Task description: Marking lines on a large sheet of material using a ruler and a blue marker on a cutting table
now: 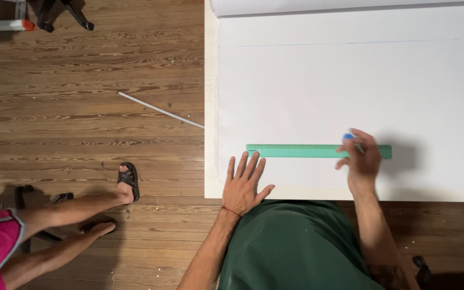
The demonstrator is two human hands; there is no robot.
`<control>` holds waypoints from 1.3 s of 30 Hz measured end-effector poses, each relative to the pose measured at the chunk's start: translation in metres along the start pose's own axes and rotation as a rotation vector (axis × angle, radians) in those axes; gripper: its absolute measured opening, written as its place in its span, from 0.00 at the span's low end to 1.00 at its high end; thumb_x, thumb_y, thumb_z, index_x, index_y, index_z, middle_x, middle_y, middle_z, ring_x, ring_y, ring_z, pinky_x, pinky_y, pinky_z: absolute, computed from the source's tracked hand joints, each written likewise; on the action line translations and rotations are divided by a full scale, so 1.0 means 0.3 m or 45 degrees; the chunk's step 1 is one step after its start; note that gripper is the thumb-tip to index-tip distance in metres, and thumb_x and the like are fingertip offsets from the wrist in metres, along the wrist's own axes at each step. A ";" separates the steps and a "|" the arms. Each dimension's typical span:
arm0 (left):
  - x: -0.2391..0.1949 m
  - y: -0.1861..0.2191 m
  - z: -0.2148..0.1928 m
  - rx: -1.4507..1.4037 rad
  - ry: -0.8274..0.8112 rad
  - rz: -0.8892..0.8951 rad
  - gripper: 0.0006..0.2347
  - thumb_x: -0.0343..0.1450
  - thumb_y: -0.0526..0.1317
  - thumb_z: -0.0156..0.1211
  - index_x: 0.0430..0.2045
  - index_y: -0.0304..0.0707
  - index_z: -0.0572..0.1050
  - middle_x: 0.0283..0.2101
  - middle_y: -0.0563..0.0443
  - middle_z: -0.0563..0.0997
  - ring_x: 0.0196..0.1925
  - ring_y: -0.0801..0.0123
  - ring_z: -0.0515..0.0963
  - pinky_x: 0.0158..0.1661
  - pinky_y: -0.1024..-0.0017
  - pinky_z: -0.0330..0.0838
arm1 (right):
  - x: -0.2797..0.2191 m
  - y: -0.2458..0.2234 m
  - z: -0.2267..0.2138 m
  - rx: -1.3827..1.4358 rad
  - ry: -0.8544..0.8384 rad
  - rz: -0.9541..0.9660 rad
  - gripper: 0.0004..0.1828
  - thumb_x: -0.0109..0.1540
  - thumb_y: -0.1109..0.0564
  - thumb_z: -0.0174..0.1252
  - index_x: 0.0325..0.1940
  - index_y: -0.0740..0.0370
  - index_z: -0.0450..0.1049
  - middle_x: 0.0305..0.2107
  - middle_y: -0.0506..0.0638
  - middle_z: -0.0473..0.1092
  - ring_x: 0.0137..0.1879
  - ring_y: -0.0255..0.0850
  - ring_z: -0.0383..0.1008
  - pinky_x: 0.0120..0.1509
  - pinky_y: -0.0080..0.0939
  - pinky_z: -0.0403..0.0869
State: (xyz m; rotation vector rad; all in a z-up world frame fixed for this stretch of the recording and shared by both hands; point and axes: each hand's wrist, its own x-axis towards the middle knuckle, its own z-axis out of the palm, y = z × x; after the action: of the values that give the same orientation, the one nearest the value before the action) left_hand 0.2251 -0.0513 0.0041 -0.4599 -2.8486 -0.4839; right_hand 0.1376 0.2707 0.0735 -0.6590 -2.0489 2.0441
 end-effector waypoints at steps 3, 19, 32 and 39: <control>0.001 -0.001 0.001 -0.023 0.010 -0.001 0.36 0.81 0.73 0.46 0.80 0.55 0.72 0.84 0.50 0.72 0.90 0.51 0.62 0.87 0.37 0.43 | 0.013 0.030 0.100 0.038 -0.214 0.019 0.20 0.76 0.61 0.67 0.71 0.71 0.75 0.52 0.59 0.75 0.48 0.53 0.88 0.24 0.45 0.84; -0.003 -0.021 -0.013 -0.122 -0.004 -0.038 0.35 0.82 0.70 0.46 0.81 0.51 0.71 0.83 0.48 0.73 0.90 0.49 0.62 0.88 0.35 0.43 | -0.029 0.085 0.629 -0.728 -0.928 0.057 0.11 0.67 0.60 0.72 0.54 0.60 0.88 0.33 0.62 0.86 0.14 0.43 0.79 0.11 0.34 0.73; -0.012 -0.024 -0.001 -0.091 0.052 -0.043 0.35 0.81 0.70 0.43 0.80 0.52 0.71 0.84 0.51 0.71 0.91 0.53 0.61 0.89 0.37 0.47 | 0.013 0.123 0.671 -1.058 -0.839 0.051 0.09 0.67 0.55 0.74 0.48 0.60 0.89 0.25 0.54 0.84 0.20 0.37 0.76 0.18 0.35 0.78; -0.015 -0.022 0.005 -0.095 0.018 -0.059 0.34 0.81 0.70 0.43 0.78 0.53 0.72 0.85 0.53 0.70 0.92 0.54 0.59 0.90 0.38 0.46 | 0.006 0.099 0.685 -1.082 -0.820 0.018 0.09 0.66 0.56 0.74 0.47 0.63 0.88 0.25 0.53 0.84 0.22 0.37 0.77 0.19 0.36 0.79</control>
State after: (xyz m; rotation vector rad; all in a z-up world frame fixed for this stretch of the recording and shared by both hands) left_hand 0.2268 -0.0579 -0.0003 -0.4031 -2.8412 -0.6008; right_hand 0.0547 0.0843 0.0351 -0.0724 -3.3193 1.4116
